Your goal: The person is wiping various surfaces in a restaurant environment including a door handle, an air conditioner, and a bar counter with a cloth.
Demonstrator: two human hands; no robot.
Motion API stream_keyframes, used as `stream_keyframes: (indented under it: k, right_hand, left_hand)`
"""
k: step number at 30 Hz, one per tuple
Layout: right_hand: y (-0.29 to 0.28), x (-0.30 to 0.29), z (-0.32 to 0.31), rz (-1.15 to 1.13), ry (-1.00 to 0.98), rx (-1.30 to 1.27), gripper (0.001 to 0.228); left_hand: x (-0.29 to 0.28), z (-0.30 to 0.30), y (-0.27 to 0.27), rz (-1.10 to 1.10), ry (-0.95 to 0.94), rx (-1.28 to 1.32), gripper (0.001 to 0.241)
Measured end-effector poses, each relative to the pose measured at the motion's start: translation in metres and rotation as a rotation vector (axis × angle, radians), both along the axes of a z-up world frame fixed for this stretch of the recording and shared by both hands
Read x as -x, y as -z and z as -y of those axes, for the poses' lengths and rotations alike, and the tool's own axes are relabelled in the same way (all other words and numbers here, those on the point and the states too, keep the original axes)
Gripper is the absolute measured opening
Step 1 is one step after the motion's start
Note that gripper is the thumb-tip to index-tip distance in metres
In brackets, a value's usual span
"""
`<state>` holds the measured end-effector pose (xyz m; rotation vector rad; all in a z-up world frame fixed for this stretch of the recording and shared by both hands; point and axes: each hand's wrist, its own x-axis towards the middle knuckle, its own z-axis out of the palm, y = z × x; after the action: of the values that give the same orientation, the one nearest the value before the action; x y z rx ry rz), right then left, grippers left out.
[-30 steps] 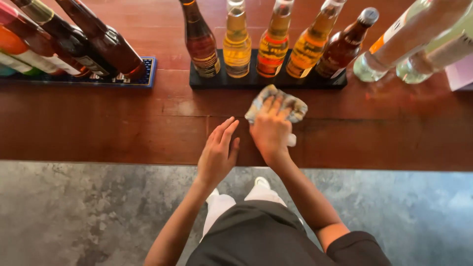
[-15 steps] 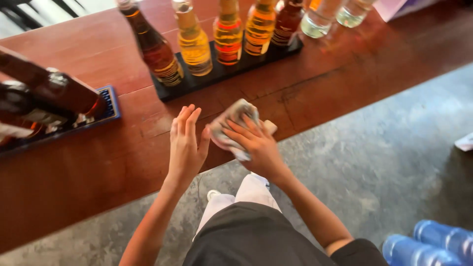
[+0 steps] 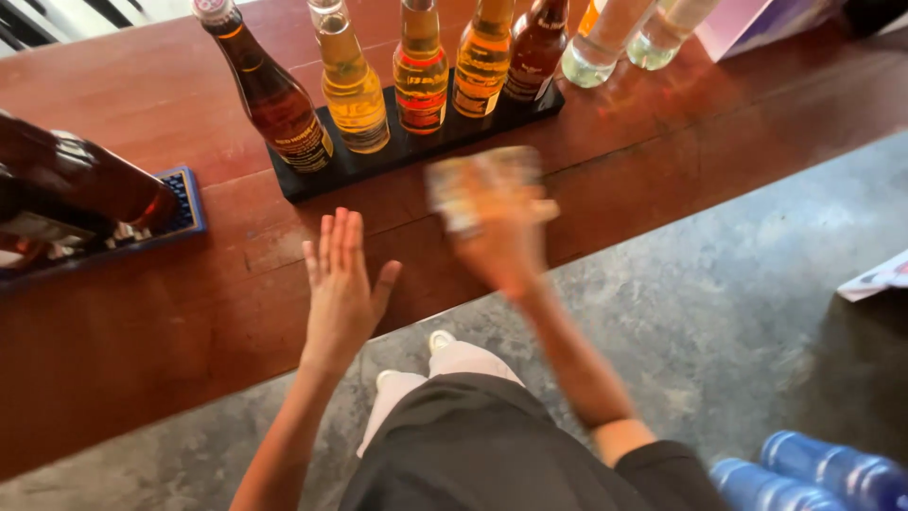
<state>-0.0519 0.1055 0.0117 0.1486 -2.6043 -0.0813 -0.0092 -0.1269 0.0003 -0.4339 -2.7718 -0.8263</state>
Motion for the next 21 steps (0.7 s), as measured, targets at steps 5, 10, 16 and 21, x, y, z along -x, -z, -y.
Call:
stream_keyframes:
  k: [5, 10, 16, 21]
  right_hand:
    - [0.015, -0.022, 0.062, 0.141, -0.353, 0.158, 0.053]
    - [0.012, -0.046, 0.021, 0.2, -0.613, 0.212, 0.045]
    - [-0.017, -0.065, -0.016, 0.334, -0.673, 0.663, 0.062]
    - [-0.015, -0.065, 0.02, 0.114, -0.207, 0.531, 0.03]
  left_hand:
    - [0.007, 0.01, 0.007, 0.058, -0.088, -0.25, 0.066]
    - [0.005, 0.035, -0.002, 0.105, -0.003, -0.297, 0.065]
    - [-0.004, 0.085, -0.009, -0.063, 0.162, 0.093, 0.059]
    - [-0.021, 0.146, -0.048, -0.058, 0.09, 0.074, 0.052]
